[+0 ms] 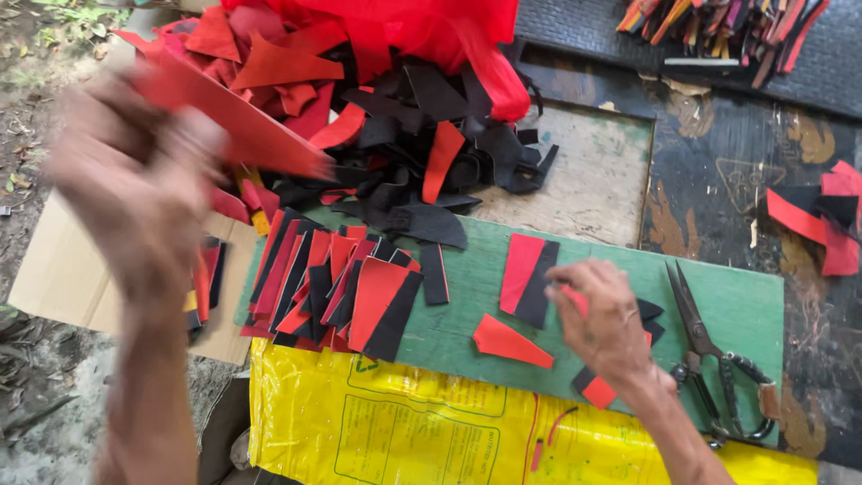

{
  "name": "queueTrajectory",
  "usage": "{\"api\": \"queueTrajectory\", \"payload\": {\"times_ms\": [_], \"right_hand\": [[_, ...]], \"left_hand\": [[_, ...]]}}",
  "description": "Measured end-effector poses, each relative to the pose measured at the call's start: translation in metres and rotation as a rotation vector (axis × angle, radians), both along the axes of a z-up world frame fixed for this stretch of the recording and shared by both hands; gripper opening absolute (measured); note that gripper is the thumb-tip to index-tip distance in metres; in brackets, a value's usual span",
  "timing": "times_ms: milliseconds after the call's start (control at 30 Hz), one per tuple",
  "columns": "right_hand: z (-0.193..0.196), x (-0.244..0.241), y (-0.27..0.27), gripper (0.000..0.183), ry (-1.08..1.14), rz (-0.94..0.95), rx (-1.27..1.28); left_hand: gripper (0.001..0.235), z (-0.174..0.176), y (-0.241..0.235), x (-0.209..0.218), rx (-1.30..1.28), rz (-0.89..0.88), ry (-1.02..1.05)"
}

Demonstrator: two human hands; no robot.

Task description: The person cuts red and black material pieces using shears on a green cutting board. They repeatedly pick up pieces, trim edges, and place finished pieces into a pile on the table.

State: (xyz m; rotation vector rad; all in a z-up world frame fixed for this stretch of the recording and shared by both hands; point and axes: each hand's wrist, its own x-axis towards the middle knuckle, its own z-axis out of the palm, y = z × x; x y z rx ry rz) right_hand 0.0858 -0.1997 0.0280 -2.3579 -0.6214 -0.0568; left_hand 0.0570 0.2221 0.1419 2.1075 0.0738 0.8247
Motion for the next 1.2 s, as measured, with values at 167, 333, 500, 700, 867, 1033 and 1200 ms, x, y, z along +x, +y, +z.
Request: {"api": "queueTrajectory", "payload": {"times_ms": [167, 333, 500, 700, 867, 1033, 1200], "right_hand": [[-0.009, -0.063, 0.002, 0.037, 0.064, 0.041, -0.103], [-0.027, -0.084, -0.018, 0.02, 0.231, -0.001, -0.028], [-0.021, -0.077, -0.058, 0.013, 0.425, -0.028, -0.084], [-0.016, -0.064, -0.072, 0.02, 0.163, -0.015, -0.186], [-0.015, -0.058, -0.053, 0.024, 0.097, -0.019, -0.133], [-0.033, -0.046, -0.016, 0.025, 0.052, 0.04, -0.114], [-0.046, -0.037, 0.012, 0.027, -0.056, 0.028, -0.078]], "left_hand": [[0.062, -0.055, -0.154, -0.039, -0.683, -0.36, 0.605], [0.036, -0.098, -0.181, -0.041, -0.643, -0.363, 0.724], [0.036, -0.121, -0.184, -0.046, -0.63, -0.354, 0.842], [0.039, -0.151, -0.202, -0.05, -0.283, -0.273, 0.752], [0.038, -0.158, -0.202, -0.057, -0.169, -0.301, 0.466], [0.047, -0.132, -0.198, -0.07, -0.041, -0.268, 0.46], [0.06, -0.083, -0.151, -0.081, 0.047, -0.134, 0.471]]}}
